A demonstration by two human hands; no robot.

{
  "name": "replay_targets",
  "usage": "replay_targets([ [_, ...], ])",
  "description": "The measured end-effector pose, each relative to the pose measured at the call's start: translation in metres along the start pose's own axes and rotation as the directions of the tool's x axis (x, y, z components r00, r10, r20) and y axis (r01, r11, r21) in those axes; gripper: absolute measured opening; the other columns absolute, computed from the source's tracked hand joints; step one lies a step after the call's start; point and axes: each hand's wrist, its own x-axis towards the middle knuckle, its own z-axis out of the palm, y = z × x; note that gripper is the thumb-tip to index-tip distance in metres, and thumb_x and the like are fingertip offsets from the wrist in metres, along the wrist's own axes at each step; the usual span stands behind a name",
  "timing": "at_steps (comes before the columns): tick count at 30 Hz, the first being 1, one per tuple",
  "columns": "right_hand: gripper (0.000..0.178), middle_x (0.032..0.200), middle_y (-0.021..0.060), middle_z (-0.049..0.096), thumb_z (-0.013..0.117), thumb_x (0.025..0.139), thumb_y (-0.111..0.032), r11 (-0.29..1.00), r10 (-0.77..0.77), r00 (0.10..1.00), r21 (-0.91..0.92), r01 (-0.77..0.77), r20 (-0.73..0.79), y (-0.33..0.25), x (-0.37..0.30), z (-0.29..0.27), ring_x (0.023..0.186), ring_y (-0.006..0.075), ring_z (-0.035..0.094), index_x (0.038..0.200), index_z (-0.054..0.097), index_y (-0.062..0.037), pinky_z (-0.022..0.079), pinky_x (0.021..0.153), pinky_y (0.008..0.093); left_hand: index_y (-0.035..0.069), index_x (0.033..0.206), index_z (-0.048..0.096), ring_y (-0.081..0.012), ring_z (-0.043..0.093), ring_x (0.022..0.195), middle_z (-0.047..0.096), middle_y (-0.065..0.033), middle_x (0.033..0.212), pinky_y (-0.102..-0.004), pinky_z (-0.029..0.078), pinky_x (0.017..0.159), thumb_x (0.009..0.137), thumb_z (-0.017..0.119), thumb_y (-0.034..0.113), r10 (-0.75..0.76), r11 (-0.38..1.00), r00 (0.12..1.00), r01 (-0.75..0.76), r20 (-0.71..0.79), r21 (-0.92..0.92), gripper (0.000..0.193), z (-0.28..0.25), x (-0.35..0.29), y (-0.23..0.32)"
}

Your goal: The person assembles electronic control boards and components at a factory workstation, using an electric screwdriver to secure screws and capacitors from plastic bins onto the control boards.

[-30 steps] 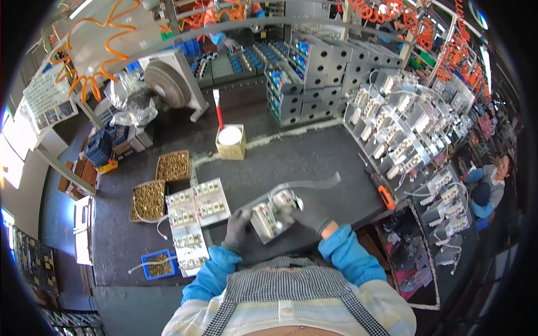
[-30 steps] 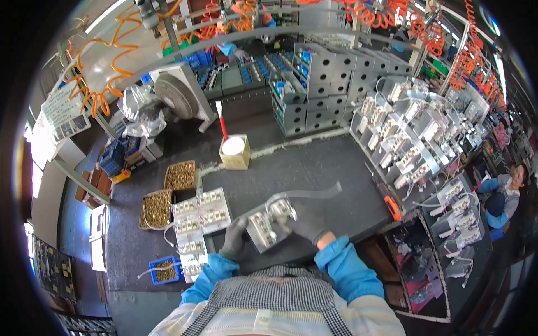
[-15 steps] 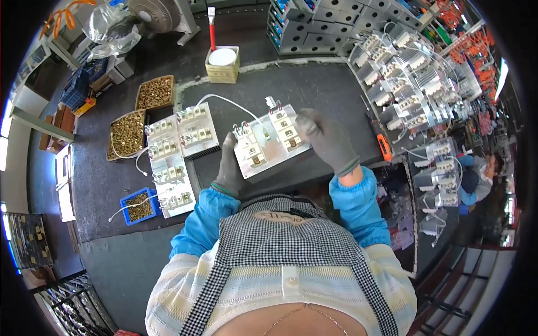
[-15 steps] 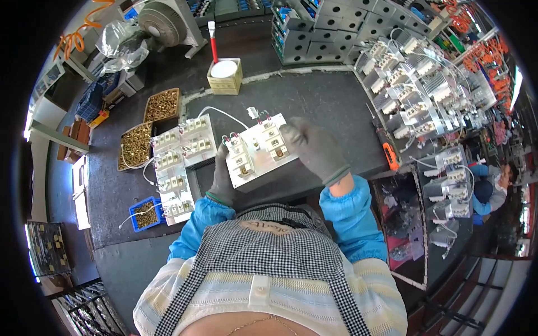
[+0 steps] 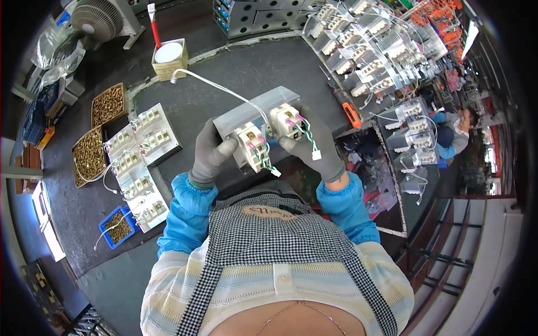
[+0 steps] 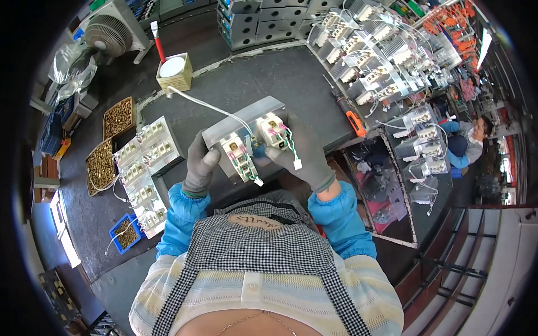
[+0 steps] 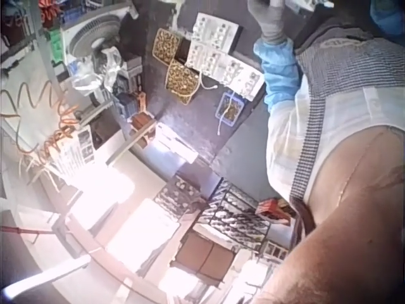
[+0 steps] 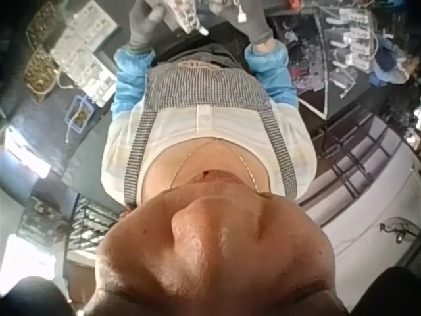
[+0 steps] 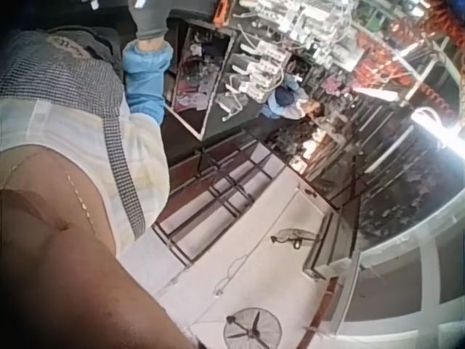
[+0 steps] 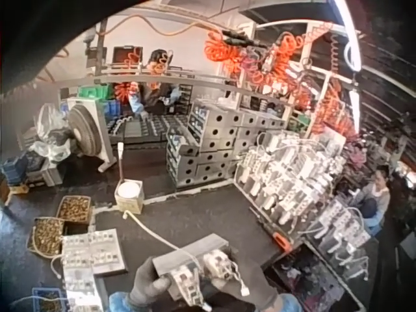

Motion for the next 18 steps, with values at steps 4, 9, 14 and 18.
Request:
replay_targets([
  [4, 0.064, 0.115, 0.0172, 0.073, 0.083, 0.076, -0.011, 1.000, -0.004, 0.992, 0.012, 0.005, -0.128, 0.005, -0.004, -0.011, 0.104, 0.0315, 0.074, 0.135, 0.059, -0.0038, 0.058, 0.088, 0.0390, -0.006, 0.139, 0.053, -0.0220, 0.062, 0.120, 0.066, -0.0136, 0.128, -0.0384, 0.049, 0.105, 0.080, 0.088, 0.055, 0.063, 0.987, 0.996, -0.071, 0.065, 0.145, 0.092, 0.018, 0.012, 0.009],
  [9, 0.065, 0.113, 0.0170, 0.074, 0.084, 0.076, -0.012, 0.996, -0.040, 0.982, 0.072, 0.054, -0.183, 0.035, -0.003, -0.043, 0.102, 0.0307, 0.075, 0.136, 0.059, -0.0043, 0.059, 0.086, 0.0389, -0.007, 0.138, 0.055, -0.0213, 0.064, 0.119, 0.068, -0.0140, 0.127, -0.0370, 0.049, 0.104, 0.085, 0.085, 0.042, 0.113, 0.965, 0.987, -0.136, 0.110, 0.226, 0.079, 0.053, 0.034, 0.004],
  [14, 0.068, 0.118, 0.0202, 0.071, 0.084, 0.082, -0.023, 0.969, -0.235, 0.927, 0.005, 0.247, -0.293, 0.096, -0.018, -0.106, 0.106, 0.0391, 0.071, 0.141, 0.056, -0.0035, 0.058, 0.089, 0.0449, -0.008, 0.138, 0.056, -0.0216, 0.061, 0.119, 0.066, -0.0126, 0.129, -0.0363, 0.047, 0.106, 0.091, 0.071, 0.036, 0.003, 0.924, 0.996, -0.037, 0.089, 0.380, 0.066, 0.129, 0.054, -0.013],
  [18, 0.089, 0.141, 0.0226, 0.061, 0.085, 0.085, -0.038, 0.999, 0.016, 0.999, -0.039, -0.015, 0.041, 0.149, -0.038, -0.188, 0.128, 0.0310, 0.063, 0.155, 0.042, -0.0027, 0.050, 0.108, 0.0410, -0.007, 0.137, 0.057, -0.0237, 0.062, 0.120, 0.066, -0.0133, 0.131, -0.0385, 0.046, 0.108, 0.093, 0.067, 0.042, 0.094, 0.945, 0.994, -0.109, 0.063, 0.310, 0.067, 0.196, 0.081, -0.063],
])
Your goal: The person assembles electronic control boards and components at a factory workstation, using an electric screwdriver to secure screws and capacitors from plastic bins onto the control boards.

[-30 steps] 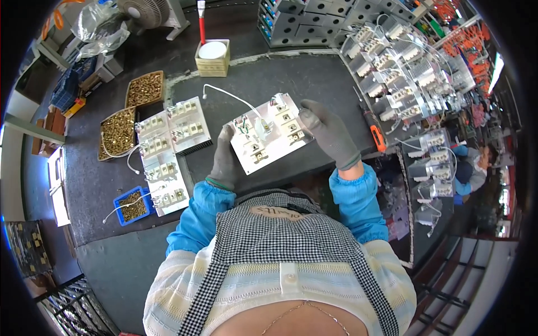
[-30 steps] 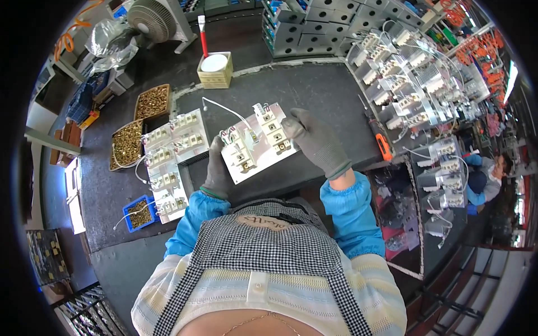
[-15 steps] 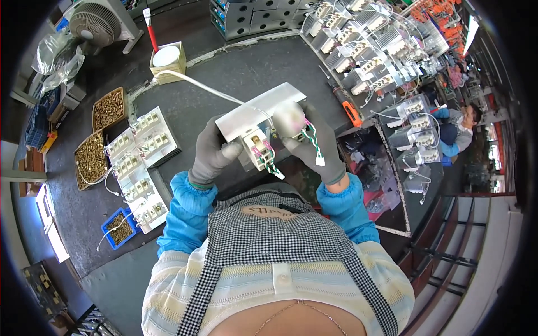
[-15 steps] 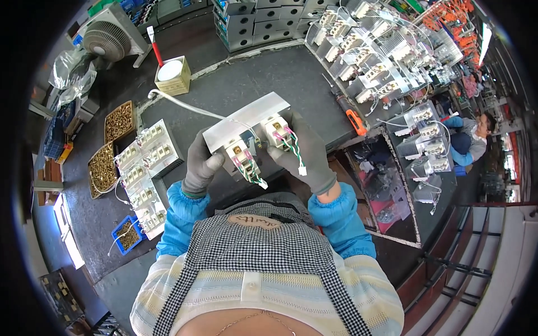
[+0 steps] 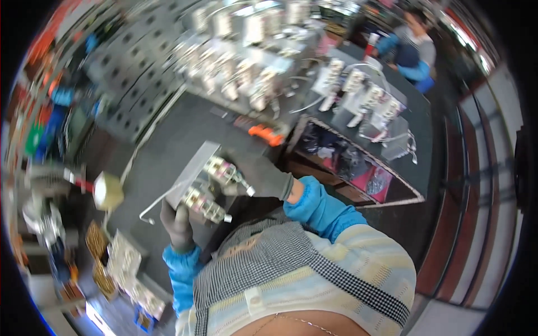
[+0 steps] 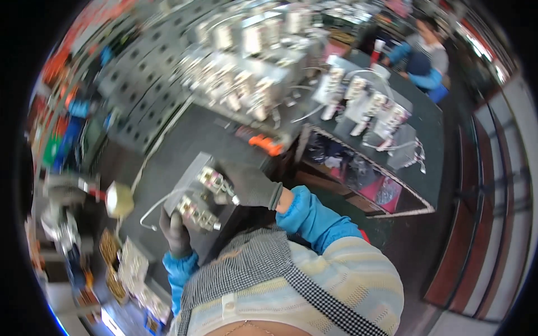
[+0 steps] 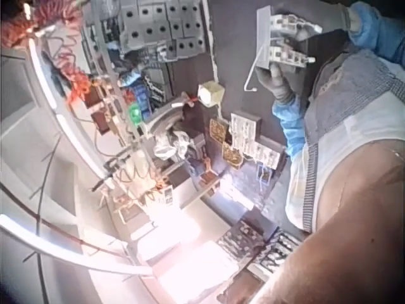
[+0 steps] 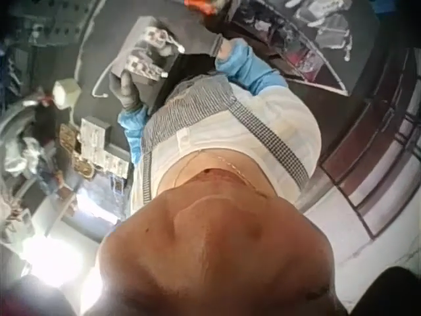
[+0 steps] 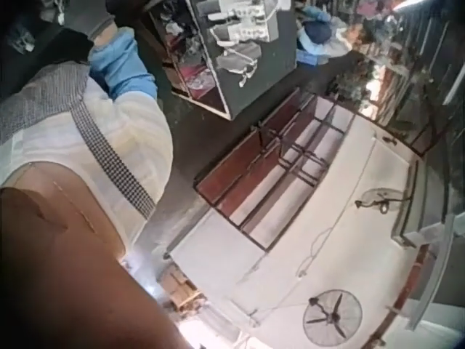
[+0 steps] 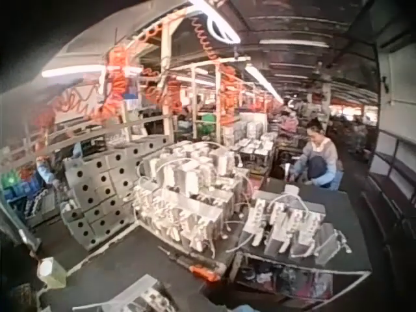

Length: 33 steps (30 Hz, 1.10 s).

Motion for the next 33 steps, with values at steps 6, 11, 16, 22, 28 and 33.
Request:
replay_targets([
  [6, 0.080, 0.138, 0.0172, 0.061, 0.079, 0.088, -0.024, 0.989, 0.066, 0.990, 0.140, -0.048, -0.125, 0.095, -0.076, -0.190, 0.121, 0.0283, 0.064, 0.156, 0.042, -0.0014, 0.051, 0.103, 0.0417, -0.007, 0.137, 0.058, -0.0232, 0.063, 0.118, 0.068, -0.0130, 0.128, -0.0396, 0.048, 0.106, 0.087, 0.074, 0.061, -0.086, 0.995, 0.947, 0.064, 0.309, 0.083, 0.087, 0.138, 0.075, -0.020],
  [11, 0.087, 0.136, 0.0225, 0.060, 0.083, 0.081, -0.035, 0.953, 0.068, 0.997, -0.293, -0.075, -0.032, 0.063, -0.105, -0.284, 0.115, 0.0382, 0.065, 0.152, 0.047, -0.0017, 0.053, 0.099, 0.0456, -0.008, 0.131, 0.060, -0.0173, 0.066, 0.105, 0.072, -0.0105, 0.116, -0.0345, 0.053, 0.094, 0.081, 0.087, 0.051, -0.068, 0.997, 0.774, 0.075, 0.629, 0.016, 0.082, 0.266, 0.119, -0.013],
  [16, 0.090, 0.124, 0.0247, 0.067, 0.089, 0.069, -0.038, 0.867, 0.429, 0.900, -0.311, -0.389, 0.071, 0.061, -0.150, -0.302, 0.110, 0.0424, 0.068, 0.144, 0.054, -0.0038, 0.054, 0.095, 0.0503, -0.007, 0.126, 0.065, -0.0209, 0.073, 0.097, 0.075, -0.0157, 0.107, -0.0360, 0.058, 0.084, 0.074, 0.089, 0.036, -0.019, 0.974, 0.498, -0.186, 0.867, 0.128, 0.071, 0.375, 0.145, -0.005],
  [22, 0.089, 0.130, 0.0235, 0.064, 0.085, 0.075, -0.040, 0.885, 0.366, 0.886, -0.190, -0.426, -0.284, 0.054, -0.271, -0.309, 0.121, 0.0414, 0.063, 0.148, 0.051, -0.0003, 0.050, 0.104, 0.0485, -0.004, 0.145, 0.052, -0.0288, 0.072, 0.111, 0.071, -0.0226, 0.121, -0.0393, 0.056, 0.095, 0.075, 0.092, 0.048, 0.035, 0.917, 0.114, -0.399, 0.993, 0.013, 0.096, 0.486, 0.144, 0.050],
  [28, 0.097, 0.133, 0.0253, 0.062, 0.085, 0.077, -0.055, 0.496, 0.255, 0.724, -0.556, -0.667, -0.640, 0.023, -0.371, -0.362, 0.120, 0.0460, 0.062, 0.147, 0.052, 0.0022, 0.047, 0.104, 0.0511, -0.006, 0.148, 0.048, -0.0249, 0.065, 0.123, 0.068, -0.0202, 0.134, -0.0372, 0.051, 0.106, 0.098, 0.077, 0.023, -0.007, 1.000, 0.346, 0.008, 0.938, 0.004, 0.064, 0.498, 0.156, 0.004],
  [33, 0.091, 0.134, 0.0229, 0.064, 0.087, 0.071, -0.041, 0.382, 0.209, 0.731, -0.634, -0.672, -0.649, 0.054, -0.393, -0.444, 0.120, 0.0437, 0.062, 0.146, 0.054, -0.0013, 0.049, 0.103, 0.0500, -0.007, 0.146, 0.049, -0.0204, 0.065, 0.121, 0.069, -0.0154, 0.132, -0.0337, 0.052, 0.104, 0.100, 0.074, 0.014, -0.183, 0.972, 0.293, 0.196, 0.938, 0.128, 0.057, 0.484, 0.142, -0.034],
])
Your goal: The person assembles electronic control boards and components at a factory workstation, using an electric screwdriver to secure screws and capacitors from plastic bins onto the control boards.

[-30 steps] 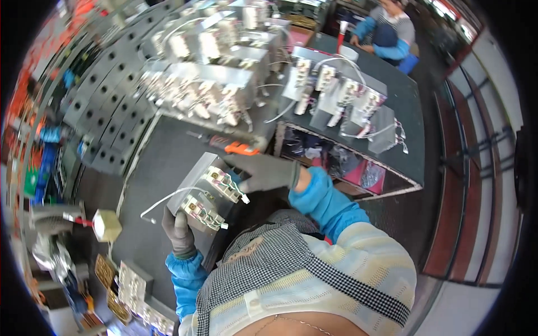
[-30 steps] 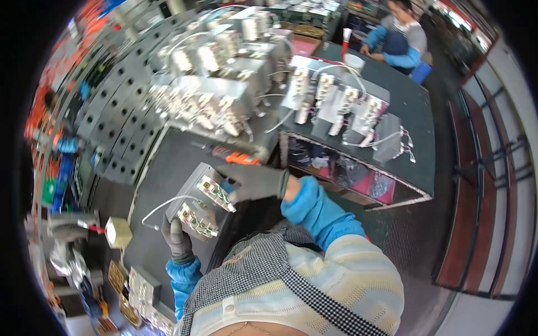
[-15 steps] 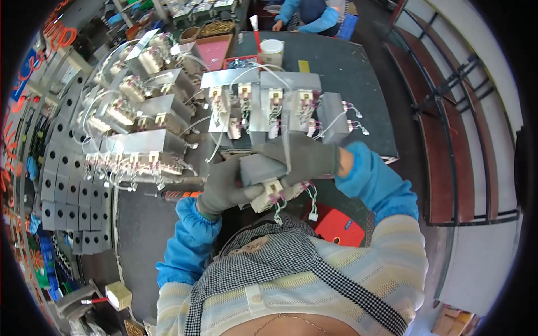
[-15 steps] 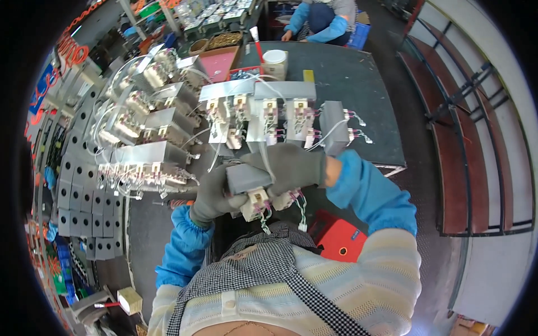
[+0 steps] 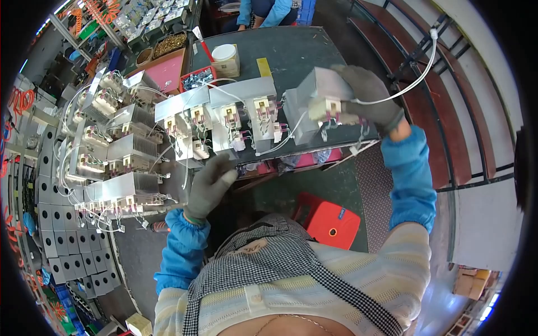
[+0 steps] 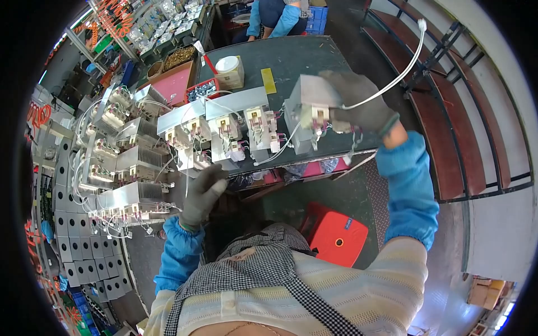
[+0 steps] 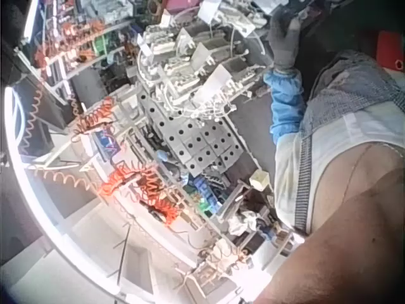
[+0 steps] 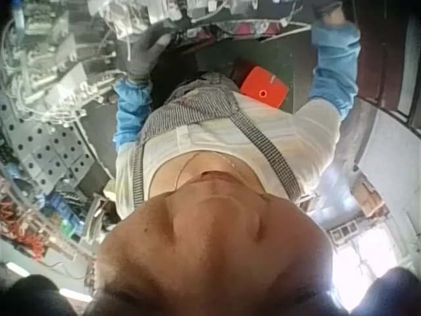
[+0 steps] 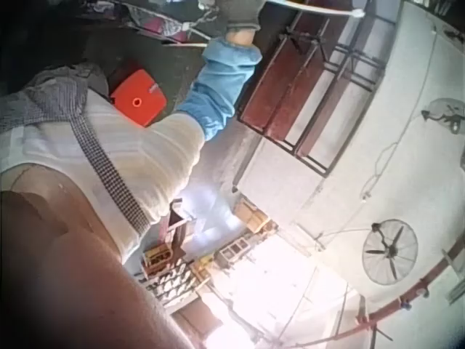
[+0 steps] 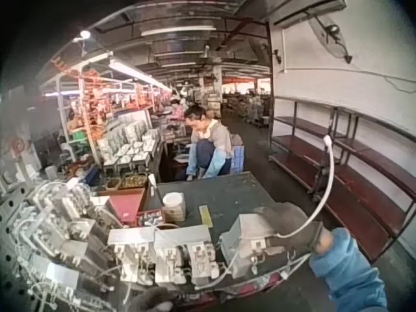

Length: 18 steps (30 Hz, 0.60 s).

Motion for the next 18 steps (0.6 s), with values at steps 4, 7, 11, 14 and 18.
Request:
replay_targets([
  [4, 0.089, 0.136, 0.0207, 0.065, 0.088, 0.069, -0.030, 0.999, -0.034, 0.998, 0.041, 0.032, 0.052, 0.045, 0.052, 0.037, 0.122, 0.0407, 0.063, 0.148, 0.053, -0.0068, 0.048, 0.107, 0.0489, -0.005, 0.145, 0.052, -0.0196, 0.065, 0.119, 0.070, -0.0128, 0.128, -0.0323, 0.052, 0.103, 0.100, 0.072, 0.011, -0.020, 0.999, 0.999, 0.021, -0.027, 0.048, 0.051, -0.003, -0.020, -0.007],
  [7, 0.088, 0.135, 0.0218, 0.065, 0.087, 0.071, -0.028, 0.994, -0.102, 0.986, 0.051, 0.097, 0.130, 0.063, 0.079, 0.074, 0.124, 0.0401, 0.062, 0.149, 0.052, -0.0071, 0.048, 0.109, 0.0485, -0.005, 0.144, 0.052, -0.0196, 0.065, 0.120, 0.070, -0.0130, 0.128, -0.0322, 0.051, 0.104, 0.101, 0.070, 0.010, -0.055, 0.997, 0.986, 0.048, -0.156, -0.054, 0.049, -0.023, -0.039, -0.023],
  [11, 0.090, 0.135, 0.0234, 0.065, 0.086, 0.069, -0.026, 0.989, 0.067, 0.926, 0.098, -0.111, 0.372, 0.060, 0.093, 0.113, 0.127, 0.0390, 0.061, 0.151, 0.051, -0.0080, 0.048, 0.108, 0.0459, -0.006, 0.144, 0.052, -0.0197, 0.064, 0.121, 0.070, -0.0135, 0.128, -0.0323, 0.050, 0.106, 0.102, 0.068, 0.010, -0.073, 0.997, 0.929, 0.080, -0.364, 0.004, 0.048, -0.034, -0.061, -0.029],
  [14, 0.091, 0.134, 0.0230, 0.065, 0.084, 0.069, -0.026, 0.995, -0.009, 0.937, 0.099, -0.028, 0.348, 0.056, 0.104, 0.120, 0.126, 0.0390, 0.061, 0.151, 0.051, -0.0089, 0.048, 0.108, 0.0454, -0.006, 0.144, 0.053, -0.0198, 0.063, 0.122, 0.070, -0.0140, 0.128, -0.0322, 0.049, 0.107, 0.102, 0.068, 0.010, -0.170, 0.982, 0.859, 0.105, -0.483, -0.159, 0.047, -0.033, -0.076, -0.041],
  [18, 0.092, 0.141, 0.0245, 0.061, 0.082, 0.069, -0.028, 0.979, -0.006, 0.920, 0.189, -0.074, 0.391, 0.056, 0.112, 0.115, 0.133, 0.0395, 0.057, 0.153, 0.050, -0.0075, 0.045, 0.113, 0.0448, -0.007, 0.143, 0.053, -0.0205, 0.064, 0.123, 0.070, -0.0146, 0.129, -0.0310, 0.050, 0.106, 0.103, 0.068, 0.011, -0.243, 0.959, 0.850, 0.140, -0.466, -0.246, 0.047, -0.028, -0.084, -0.054],
])
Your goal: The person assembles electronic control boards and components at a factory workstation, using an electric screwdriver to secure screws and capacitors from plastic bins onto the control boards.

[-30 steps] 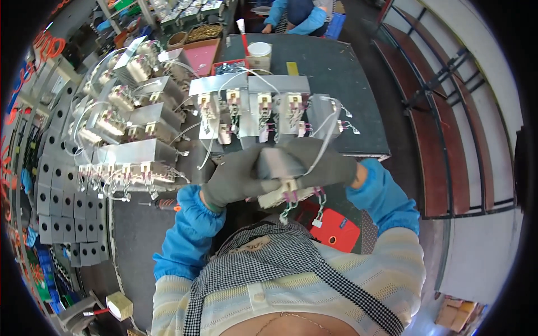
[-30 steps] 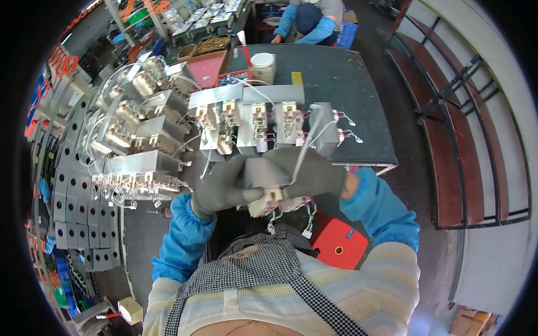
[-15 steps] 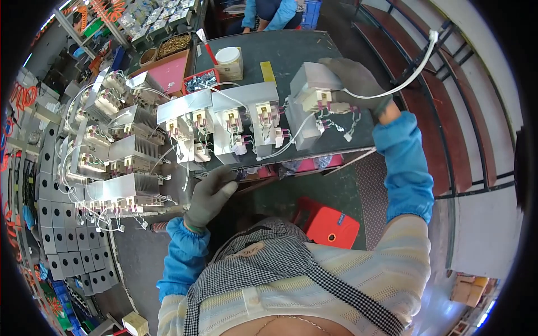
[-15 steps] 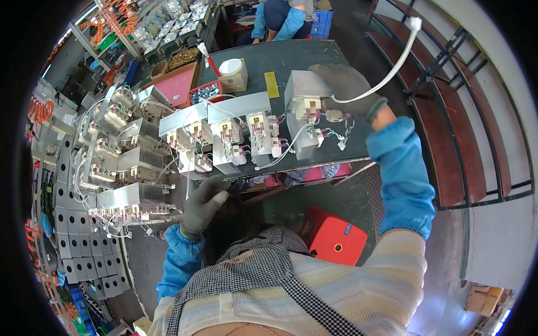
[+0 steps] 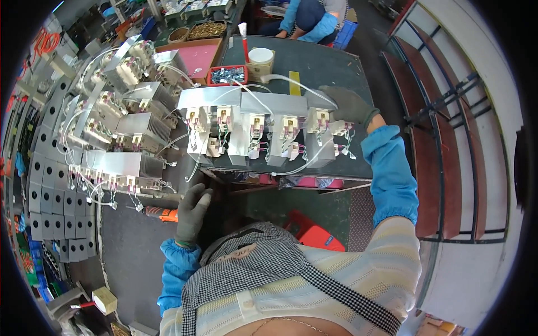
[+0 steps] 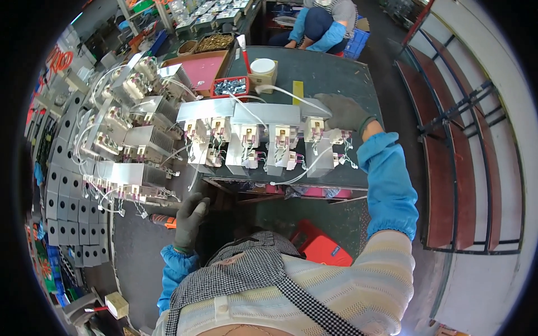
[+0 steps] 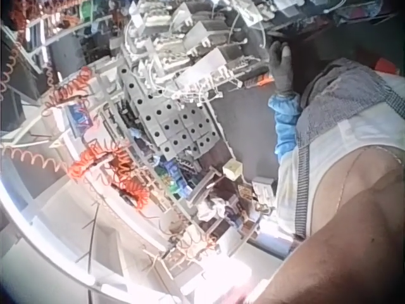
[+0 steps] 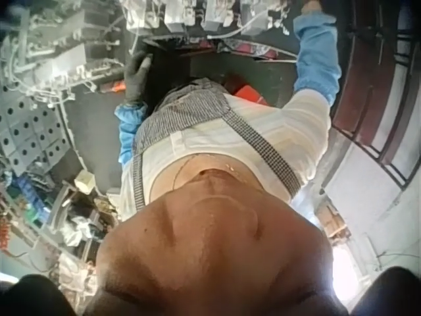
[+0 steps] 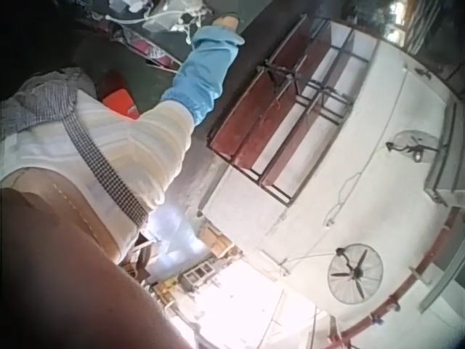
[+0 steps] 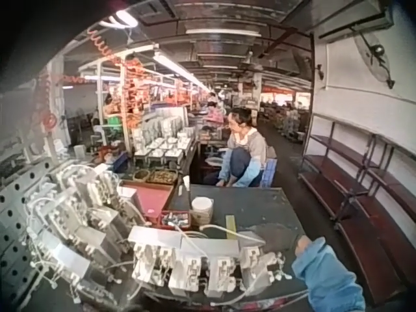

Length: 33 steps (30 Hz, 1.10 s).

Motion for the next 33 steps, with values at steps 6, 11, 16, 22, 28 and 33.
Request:
replay_targets([
  [6, 0.103, 0.152, 0.0286, 0.051, 0.082, 0.067, -0.034, 0.990, 0.064, 0.996, -0.131, -0.056, 0.061, 0.007, -0.015, -0.009, 0.145, 0.0414, 0.046, 0.157, 0.042, -0.0016, 0.036, 0.121, 0.0440, -0.007, 0.144, 0.052, -0.0200, 0.065, 0.122, 0.070, -0.0150, 0.129, -0.0300, 0.050, 0.105, 0.103, 0.068, 0.013, 0.001, 1.000, 1.000, -0.001, 0.002, 0.024, 0.048, 0.006, -0.002, -0.009],
  [11, 0.105, 0.159, 0.0274, 0.045, 0.084, 0.070, -0.034, 0.980, 0.149, 0.980, -0.150, -0.128, 0.133, -0.007, -0.006, -0.018, 0.150, 0.0405, 0.040, 0.160, 0.038, -0.0024, 0.028, 0.126, 0.0441, -0.007, 0.144, 0.053, -0.0200, 0.066, 0.121, 0.071, -0.0149, 0.128, -0.0300, 0.050, 0.104, 0.103, 0.068, 0.015, -0.020, 1.000, 0.999, 0.020, -0.043, -0.015, 0.049, -0.011, -0.010, -0.023],
  [16, 0.098, 0.160, 0.0246, 0.045, 0.082, 0.079, -0.037, 0.987, -0.049, 0.996, -0.148, 0.059, 0.075, 0.015, 0.012, -0.017, 0.151, 0.0360, 0.042, 0.160, 0.039, -0.0017, 0.030, 0.125, 0.0442, -0.003, 0.139, 0.059, -0.0182, 0.065, 0.119, 0.071, -0.0108, 0.127, -0.0319, 0.050, 0.103, 0.102, 0.070, 0.019, 0.001, 0.995, 0.989, 0.013, -0.148, 0.097, 0.045, -0.030, -0.037, -0.016],
  [22, 0.068, 0.148, 0.0233, 0.059, 0.073, 0.089, -0.022, 0.996, 0.056, 0.935, 0.088, -0.026, -0.350, -0.037, -0.029, -0.062, 0.139, 0.0373, 0.054, 0.150, 0.053, 0.0019, 0.040, 0.119, 0.0459, 0.004, 0.131, 0.067, -0.0240, 0.067, 0.118, 0.072, -0.0148, 0.123, -0.0421, 0.052, 0.105, 0.099, 0.073, 0.036, 0.051, 0.992, 0.971, -0.023, -0.232, 0.120, 0.045, -0.046, -0.060, -0.044],
  [28, 0.047, 0.119, 0.0204, 0.074, 0.070, 0.103, -0.038, 0.920, -0.229, 0.401, -0.062, 0.388, -0.887, -0.266, -0.043, -0.049, 0.103, 0.0329, 0.072, 0.129, 0.069, 0.0011, 0.056, 0.092, 0.0437, 0.005, 0.139, 0.062, -0.0264, 0.068, 0.119, 0.073, -0.0153, 0.124, -0.0384, 0.051, 0.106, 0.098, 0.072, 0.036, 0.047, 0.967, 0.950, 0.034, -0.309, 0.252, 0.052, -0.068, -0.129, -0.052],
  [33, 0.033, 0.127, 0.0205, 0.071, 0.054, 0.108, -0.013, 0.684, -0.179, 0.448, 0.216, 0.696, -0.876, -0.350, 0.003, 0.044, 0.116, 0.0319, 0.066, 0.128, 0.067, 0.0102, 0.049, 0.107, 0.0424, 0.002, 0.141, 0.060, -0.0279, 0.070, 0.116, 0.074, -0.0151, 0.121, -0.0389, 0.052, 0.104, 0.098, 0.070, 0.035, 0.012, 0.962, 0.913, 0.101, -0.408, 0.253, 0.055, -0.105, -0.210, -0.059],
])
